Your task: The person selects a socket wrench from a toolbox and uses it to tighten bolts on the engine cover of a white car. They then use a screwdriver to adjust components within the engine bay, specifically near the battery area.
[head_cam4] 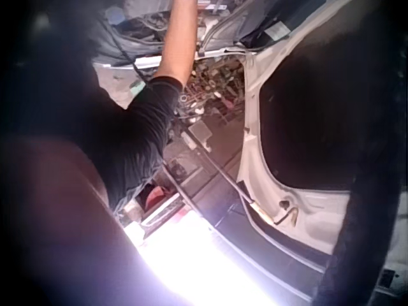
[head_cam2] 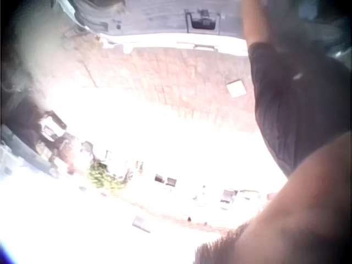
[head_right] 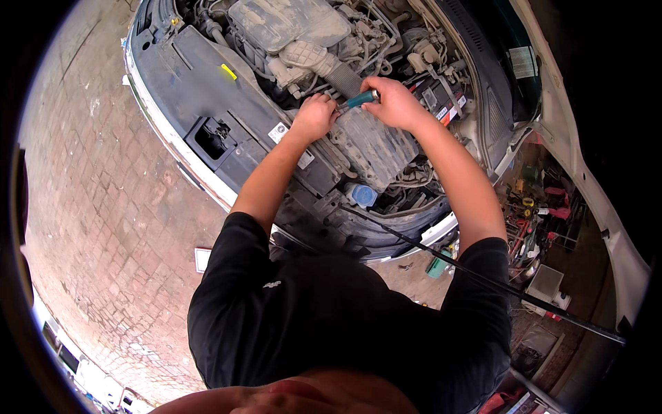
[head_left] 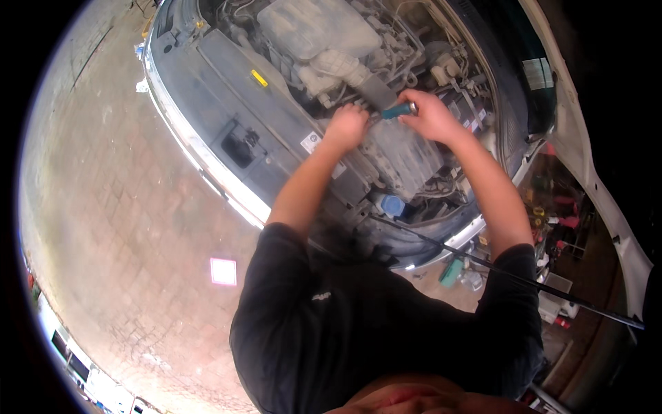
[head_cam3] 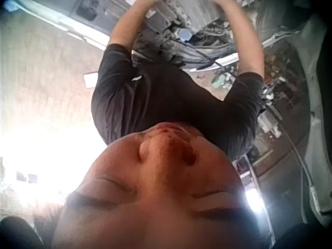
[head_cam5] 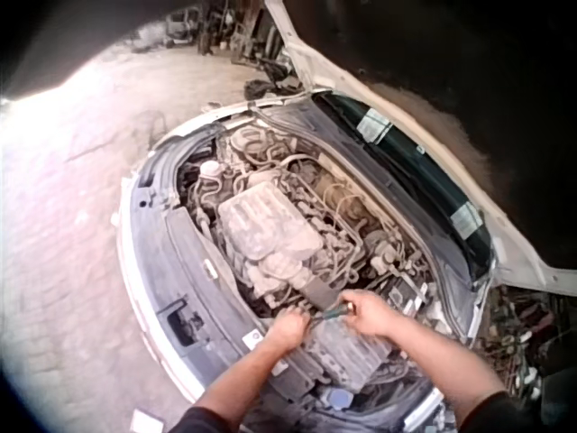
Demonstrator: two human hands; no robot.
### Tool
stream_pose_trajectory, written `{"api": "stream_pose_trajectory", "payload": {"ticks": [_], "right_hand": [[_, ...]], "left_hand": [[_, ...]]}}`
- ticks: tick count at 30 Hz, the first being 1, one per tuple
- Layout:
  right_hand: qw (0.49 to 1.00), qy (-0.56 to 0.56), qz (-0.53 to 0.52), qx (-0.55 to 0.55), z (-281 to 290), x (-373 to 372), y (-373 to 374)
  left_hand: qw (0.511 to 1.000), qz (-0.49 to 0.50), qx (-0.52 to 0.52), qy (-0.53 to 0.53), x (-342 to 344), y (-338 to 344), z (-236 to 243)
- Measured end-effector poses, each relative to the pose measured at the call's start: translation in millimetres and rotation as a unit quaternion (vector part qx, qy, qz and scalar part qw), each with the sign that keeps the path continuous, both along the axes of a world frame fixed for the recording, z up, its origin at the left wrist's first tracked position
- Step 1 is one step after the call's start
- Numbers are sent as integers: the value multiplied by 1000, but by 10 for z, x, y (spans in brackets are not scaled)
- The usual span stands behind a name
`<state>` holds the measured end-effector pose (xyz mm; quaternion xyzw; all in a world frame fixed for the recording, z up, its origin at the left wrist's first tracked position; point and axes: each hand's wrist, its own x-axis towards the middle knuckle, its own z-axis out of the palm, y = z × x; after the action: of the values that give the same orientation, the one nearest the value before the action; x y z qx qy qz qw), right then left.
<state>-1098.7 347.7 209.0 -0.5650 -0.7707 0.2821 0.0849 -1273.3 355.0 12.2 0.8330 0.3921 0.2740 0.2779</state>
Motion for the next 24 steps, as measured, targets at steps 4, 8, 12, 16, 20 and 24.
{"api": "stream_pose_trajectory", "payload": {"ticks": [4, 8, 12, 16, 20, 24], "right_hand": [[996, -26, -77, -28, 177, 93, -64], [976, 41, -214, 10, 393, 464, -478], [891, 209, -397, -71, 565, 672, -1011], [865, 247, -435, -37, 491, 946, -1521], [844, 267, -464, -10, 376, 1189, -1779], [855, 228, -466, 1, 177, 1662, -1920]], "left_hand": [[999, 34, 23, -31, -84, -88, 8], [984, 133, -7, -120, -245, -426, 136], [945, 235, -72, -214, -533, -908, 208], [932, 279, -101, -208, -741, -1411, 197], [946, 293, -50, -127, -895, -1918, 166], [944, 315, -44, -81, -690, -2353, 270]]}}
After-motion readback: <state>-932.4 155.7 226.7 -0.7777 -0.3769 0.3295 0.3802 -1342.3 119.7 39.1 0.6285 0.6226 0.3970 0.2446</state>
